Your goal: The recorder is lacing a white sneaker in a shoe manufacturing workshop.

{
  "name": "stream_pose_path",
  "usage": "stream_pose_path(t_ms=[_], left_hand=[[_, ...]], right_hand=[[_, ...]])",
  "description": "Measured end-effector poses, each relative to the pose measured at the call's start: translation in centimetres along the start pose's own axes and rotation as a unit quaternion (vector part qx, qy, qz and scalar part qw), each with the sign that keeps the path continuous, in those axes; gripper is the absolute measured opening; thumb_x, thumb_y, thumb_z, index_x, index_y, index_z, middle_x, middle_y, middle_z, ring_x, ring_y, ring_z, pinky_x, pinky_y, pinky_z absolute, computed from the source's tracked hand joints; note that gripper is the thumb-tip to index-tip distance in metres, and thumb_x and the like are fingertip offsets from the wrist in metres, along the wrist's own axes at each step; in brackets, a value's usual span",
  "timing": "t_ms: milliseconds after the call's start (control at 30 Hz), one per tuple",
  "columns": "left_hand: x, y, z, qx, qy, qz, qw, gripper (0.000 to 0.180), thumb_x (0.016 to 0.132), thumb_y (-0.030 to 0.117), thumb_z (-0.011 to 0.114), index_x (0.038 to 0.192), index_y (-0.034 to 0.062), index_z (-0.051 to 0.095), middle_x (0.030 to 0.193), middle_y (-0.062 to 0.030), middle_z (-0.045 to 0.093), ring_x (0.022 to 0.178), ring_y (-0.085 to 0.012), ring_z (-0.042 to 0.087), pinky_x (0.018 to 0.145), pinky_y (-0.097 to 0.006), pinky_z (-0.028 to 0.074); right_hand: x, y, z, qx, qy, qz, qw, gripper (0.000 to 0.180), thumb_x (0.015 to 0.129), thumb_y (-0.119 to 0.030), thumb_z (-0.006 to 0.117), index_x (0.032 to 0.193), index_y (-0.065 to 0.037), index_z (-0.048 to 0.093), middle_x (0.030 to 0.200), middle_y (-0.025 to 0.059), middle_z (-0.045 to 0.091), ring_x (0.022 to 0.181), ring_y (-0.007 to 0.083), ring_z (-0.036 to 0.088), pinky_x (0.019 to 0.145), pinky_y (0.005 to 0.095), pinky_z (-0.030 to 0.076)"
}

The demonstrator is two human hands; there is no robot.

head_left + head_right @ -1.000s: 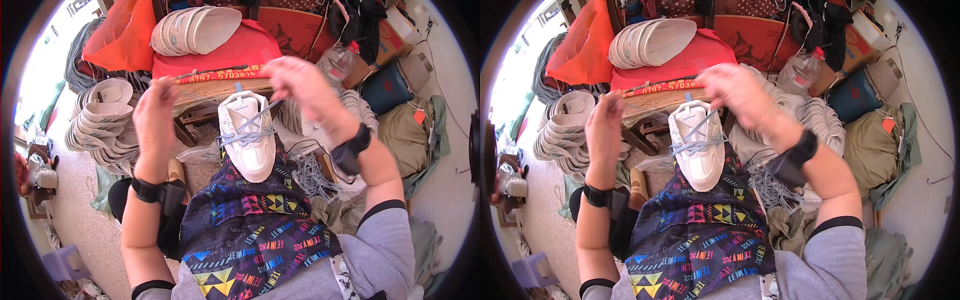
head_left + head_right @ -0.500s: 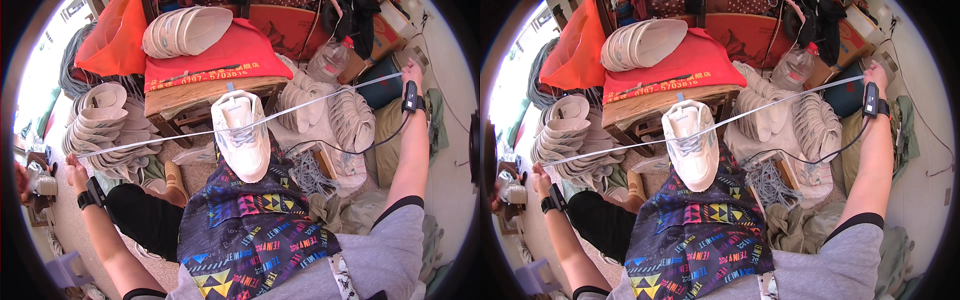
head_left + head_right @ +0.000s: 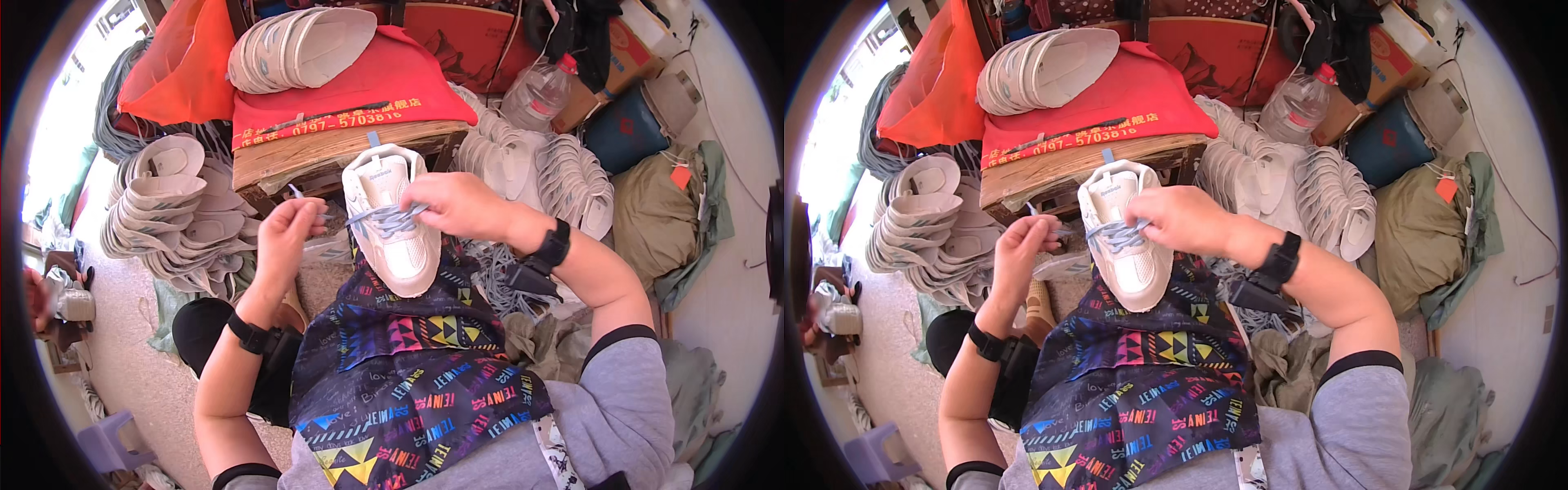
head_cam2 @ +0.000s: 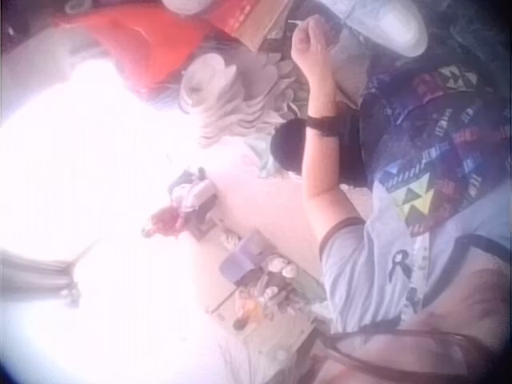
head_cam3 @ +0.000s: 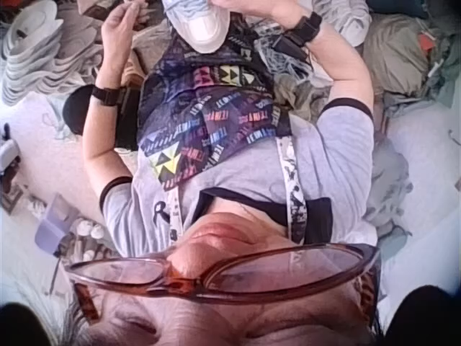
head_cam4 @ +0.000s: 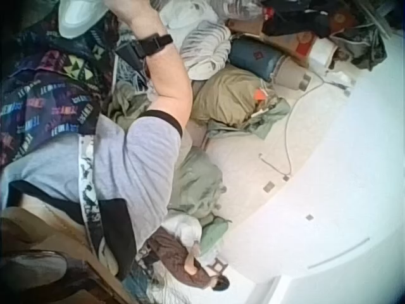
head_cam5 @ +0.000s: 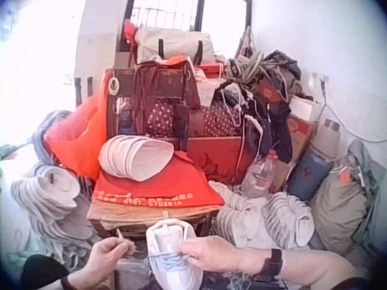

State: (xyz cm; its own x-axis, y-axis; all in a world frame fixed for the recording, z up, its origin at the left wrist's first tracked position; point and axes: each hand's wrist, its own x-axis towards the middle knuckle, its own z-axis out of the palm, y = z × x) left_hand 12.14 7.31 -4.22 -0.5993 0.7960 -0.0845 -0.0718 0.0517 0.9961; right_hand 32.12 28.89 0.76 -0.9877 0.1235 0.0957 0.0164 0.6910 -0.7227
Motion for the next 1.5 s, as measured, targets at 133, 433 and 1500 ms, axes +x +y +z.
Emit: stream_pose_path(t_ms=[133,433,1500], left_hand=[[-1.1,1.1,0.1,0.015,-0.029,0.003,0.999,0.021,0.099,0.014,0.055,0.108,-0.0019,0.065,0.098,-0.0047,0.068,0.085,-0.0092,0.061,0.08,-0.025,0.051],[-1.3,1.6,-11.2,-0.053,0.159,-0.02,0.986,0.024,0.098,0.016,0.057,0.115,-0.0009,0.063,0.095,-0.0055,0.067,0.079,-0.0098,0.061,0.072,-0.023,0.052],[0.5,-3.1,4.2,0.262,-0.061,0.081,0.96,0.014,0.079,0.008,0.076,0.084,0.0042,0.064,0.084,0.0005,0.047,0.072,-0.0076,0.046,0.065,-0.023,0.043]], right_hand=[[0.5,0.9,0.3,-0.154,-0.026,-0.051,0.986,0.012,0.077,-0.01,0.062,0.09,-0.009,0.061,0.086,0.009,0.062,0.085,0.033,0.063,0.07,0.0436,0.051],[-1.5,2.4,1.1,-0.37,0.12,-0.295,0.873,0.016,0.072,-0.016,0.061,0.086,-0.01,0.055,0.08,0.0022,0.055,0.072,0.0182,0.061,0.06,0.033,0.05],[1.2,1.5,0.0,-0.137,-0.061,-0.059,0.987,0.022,0.074,-0.008,0.065,0.096,-0.011,0.061,0.087,0.0106,0.064,0.084,0.0326,0.064,0.069,0.0444,0.05]])
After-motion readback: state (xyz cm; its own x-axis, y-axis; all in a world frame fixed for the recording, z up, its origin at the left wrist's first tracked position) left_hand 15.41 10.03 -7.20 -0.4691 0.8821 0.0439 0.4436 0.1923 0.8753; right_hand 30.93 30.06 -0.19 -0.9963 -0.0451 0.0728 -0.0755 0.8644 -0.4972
